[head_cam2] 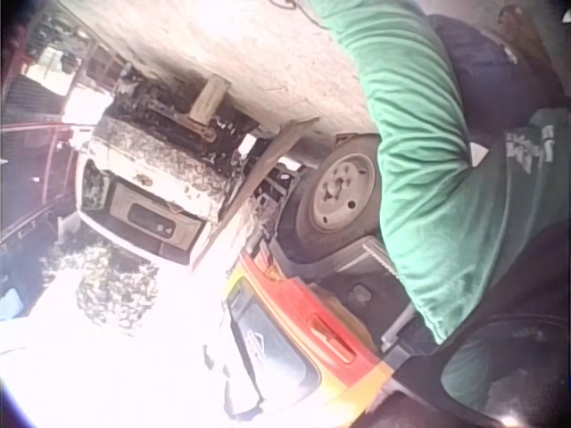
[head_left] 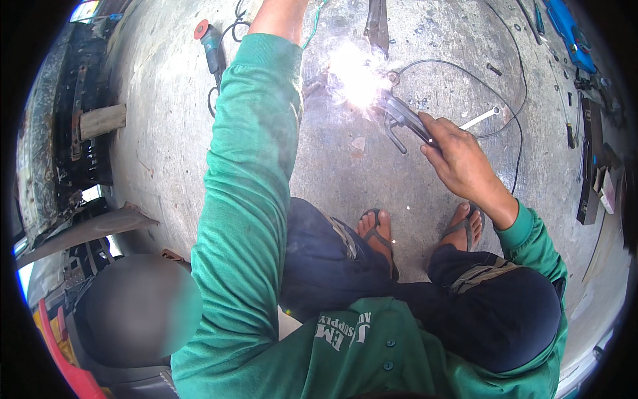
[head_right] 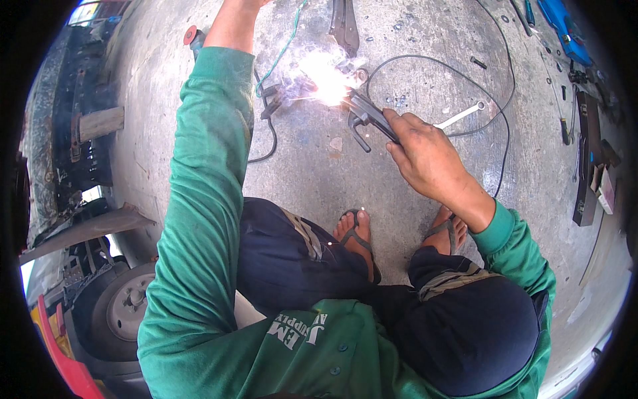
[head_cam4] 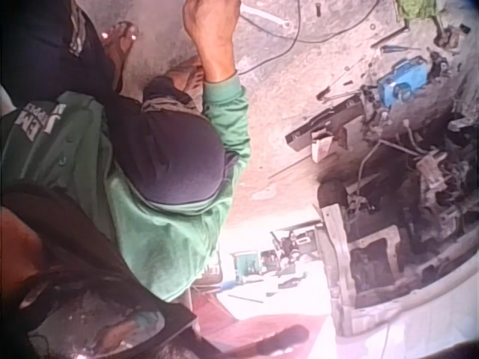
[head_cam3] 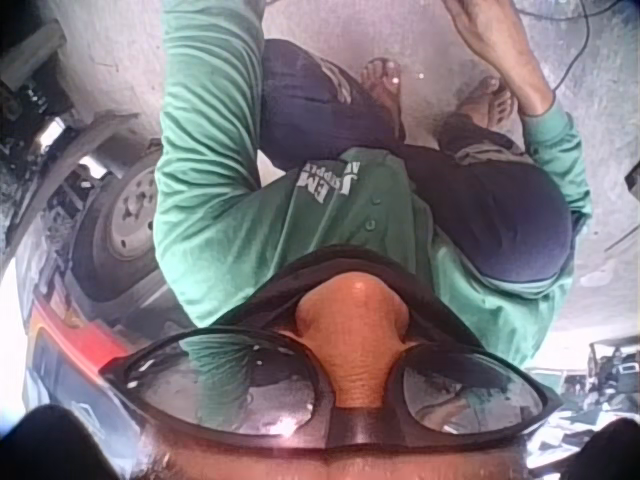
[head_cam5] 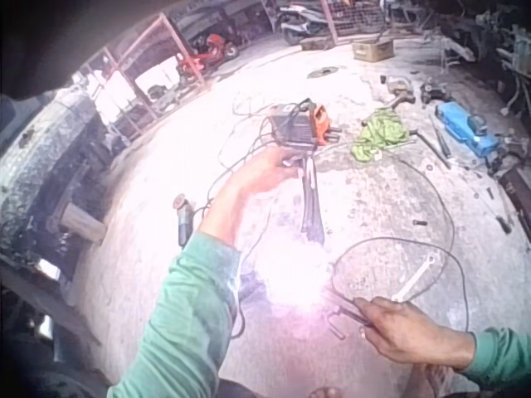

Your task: The person sits on the floor and uses a wrench to tighten a bolt on a metal bracket. They then use a welding torch to weld the bracket to a metal plate, creating bright sparks. The person repositions the bracket and continues welding different sections.

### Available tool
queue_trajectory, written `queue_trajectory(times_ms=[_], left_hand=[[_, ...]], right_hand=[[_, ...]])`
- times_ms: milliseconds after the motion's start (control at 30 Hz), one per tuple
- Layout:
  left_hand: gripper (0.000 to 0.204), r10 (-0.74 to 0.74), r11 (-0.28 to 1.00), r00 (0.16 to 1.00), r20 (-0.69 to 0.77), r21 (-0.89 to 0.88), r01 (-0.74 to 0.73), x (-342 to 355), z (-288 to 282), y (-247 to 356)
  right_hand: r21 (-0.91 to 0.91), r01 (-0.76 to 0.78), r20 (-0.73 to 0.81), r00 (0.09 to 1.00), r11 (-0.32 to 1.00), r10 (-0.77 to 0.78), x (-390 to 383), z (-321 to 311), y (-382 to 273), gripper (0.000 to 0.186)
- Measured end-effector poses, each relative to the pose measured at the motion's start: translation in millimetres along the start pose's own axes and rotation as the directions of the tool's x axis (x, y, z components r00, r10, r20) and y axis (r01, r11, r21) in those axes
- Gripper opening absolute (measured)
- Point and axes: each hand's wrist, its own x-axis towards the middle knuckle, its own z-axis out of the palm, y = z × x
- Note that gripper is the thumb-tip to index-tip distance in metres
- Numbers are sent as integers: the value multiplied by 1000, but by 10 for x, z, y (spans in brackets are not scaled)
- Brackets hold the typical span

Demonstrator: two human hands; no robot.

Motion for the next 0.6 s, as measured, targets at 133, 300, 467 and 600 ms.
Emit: queue_trajectory(times_ms=[133,300,467,600], left_hand=[[44,-151,987,988,42,-56,153,28,61,96],[42,12,1000,1000,17,-25,-12,-3,3,-2],[44,11,999,999,44,30,-12,56,4,-26],[45,-36,999,999,13,-1,36,38,19,-6]], right_hand=[[-14,-10,0,1000,1000,10,-6,-16,33,52],[-20,-3,7,1000,1000,3,1,-11,-6,52],[-48,-17,7,1000,999,17,-7,-9,-10,52],[3,-2,9,1000,1000,2,21,-17,15,52]])
